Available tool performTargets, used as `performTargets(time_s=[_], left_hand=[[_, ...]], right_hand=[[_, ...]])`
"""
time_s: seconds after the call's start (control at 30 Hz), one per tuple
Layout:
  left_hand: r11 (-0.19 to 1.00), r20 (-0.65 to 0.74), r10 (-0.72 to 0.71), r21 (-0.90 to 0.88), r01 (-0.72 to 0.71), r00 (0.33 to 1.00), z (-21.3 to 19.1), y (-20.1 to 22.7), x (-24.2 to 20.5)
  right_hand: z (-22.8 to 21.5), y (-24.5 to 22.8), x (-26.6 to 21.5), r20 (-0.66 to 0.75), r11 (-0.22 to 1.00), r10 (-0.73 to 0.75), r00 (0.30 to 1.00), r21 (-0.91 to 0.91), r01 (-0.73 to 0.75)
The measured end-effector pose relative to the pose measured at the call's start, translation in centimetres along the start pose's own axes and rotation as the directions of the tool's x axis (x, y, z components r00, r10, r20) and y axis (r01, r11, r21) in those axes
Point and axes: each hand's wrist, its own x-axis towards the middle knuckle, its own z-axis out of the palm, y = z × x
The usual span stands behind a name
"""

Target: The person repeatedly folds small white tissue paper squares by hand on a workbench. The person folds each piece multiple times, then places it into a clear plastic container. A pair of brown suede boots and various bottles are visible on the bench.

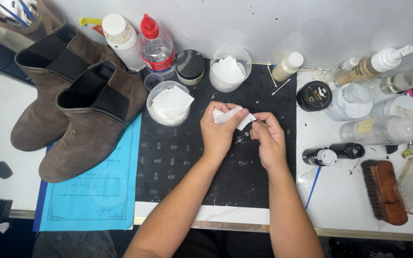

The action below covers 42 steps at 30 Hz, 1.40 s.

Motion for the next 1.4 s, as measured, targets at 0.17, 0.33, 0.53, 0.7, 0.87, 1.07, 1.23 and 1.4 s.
performTargets(time_s=[0.17,0.33,0.53,0.7,0.87,1.07,1.23,1.4], left_hand=[[0.951,0.199,0.005,0.303,-0.066,0.98,-0.8,1.8,0.6],[0.912,0.228,0.004,0.398,-0.097,0.974,-0.4,2.6,0.3],[0.858,0.273,0.088,0.467,-0.212,0.958,-0.2,2.7,-0.3],[0.787,0.329,0.17,0.521,-0.329,0.929,0.1,2.5,-0.7],[0.831,0.347,0.194,0.439,-0.342,0.918,-0.3,1.7,-0.6],[0.978,-0.02,-0.113,0.174,0.115,0.993,-1.1,-0.7,0.7],[0.969,0.064,0.03,0.243,-0.045,0.997,-2.8,-1.2,0.7],[0.834,0.182,-0.216,-0.477,0.278,0.959,-2.3,0.1,0.3]], right_hand=[[-0.7,-0.1,0.2,-0.036,0.992,-0.046,0.998,-0.117,0.042],[-0.6,-0.1,0.3,-0.02,0.988,-0.087,0.996,-0.129,0.084],[0.5,0.3,0.1,-0.073,0.963,-0.11,0.991,-0.256,0.088],[0.5,0.3,0.2,-0.099,0.943,-0.137,0.985,-0.318,0.099],[0.9,0.0,0.8,-0.152,0.99,-0.066,0.986,-0.137,0.045],[4.7,-2.7,0.2,-0.134,0.846,-0.403,0.905,-0.433,0.313],[11.4,-4.4,0.1,0.261,0.381,-0.604,0.753,-0.735,0.56],[16.2,-5.7,0.7,0.484,0.135,-0.421,0.767,-0.803,0.581]])
